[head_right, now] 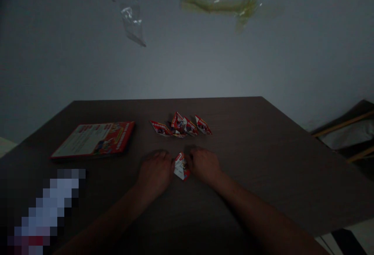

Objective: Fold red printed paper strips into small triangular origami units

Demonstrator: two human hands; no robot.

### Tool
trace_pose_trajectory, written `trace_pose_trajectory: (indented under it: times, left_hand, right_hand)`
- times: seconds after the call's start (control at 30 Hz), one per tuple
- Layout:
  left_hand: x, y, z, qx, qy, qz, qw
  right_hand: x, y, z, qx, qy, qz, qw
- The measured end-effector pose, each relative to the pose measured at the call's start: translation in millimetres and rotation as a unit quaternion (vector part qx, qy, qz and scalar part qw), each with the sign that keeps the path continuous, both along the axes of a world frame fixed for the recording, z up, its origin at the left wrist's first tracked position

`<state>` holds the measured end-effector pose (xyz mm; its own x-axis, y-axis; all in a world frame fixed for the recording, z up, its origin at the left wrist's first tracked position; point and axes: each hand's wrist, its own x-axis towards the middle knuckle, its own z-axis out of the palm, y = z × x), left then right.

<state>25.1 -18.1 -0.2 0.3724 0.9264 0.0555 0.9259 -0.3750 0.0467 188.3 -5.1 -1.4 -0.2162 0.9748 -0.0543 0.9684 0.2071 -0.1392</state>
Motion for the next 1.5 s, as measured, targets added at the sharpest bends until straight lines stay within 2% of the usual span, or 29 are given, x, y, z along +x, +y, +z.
trace_pose_trajectory:
  times: [0.33,0.63,0.9,1.23,1.5]
  left_hand:
    - [-2.6,-0.5,-1.2,-0.004,-0.017,-0.003,1.0]
    - [-6.3,2.0,2.4,-0.004,-0.023,-0.059,0.998]
    - [-9.6,2.9,1.9,-0.012,-0.028,-0.067,0.997]
    - [-11.4,2.1,5.4,-0.038,-0.036,-0.064,0.997]
    - [-10.6,3.1,3.6,-0.027,-0.045,-0.07,0.996]
  right_hand:
    - [0.5,0.3,-2.3,0.008,0.0,0.0,1.0]
    - [-1.6,1.3,0.7,-0.022,0.002,-0.01,1.0]
    - [3.8,1.6,-1.0,-0.002,0.031,-0.007,0.999]
    - [7.6,-1.7,0.6,0.027,0.123,0.072,0.989]
    - [-0.8,0.9,-4.6,0.043,0.101,0.036,0.993]
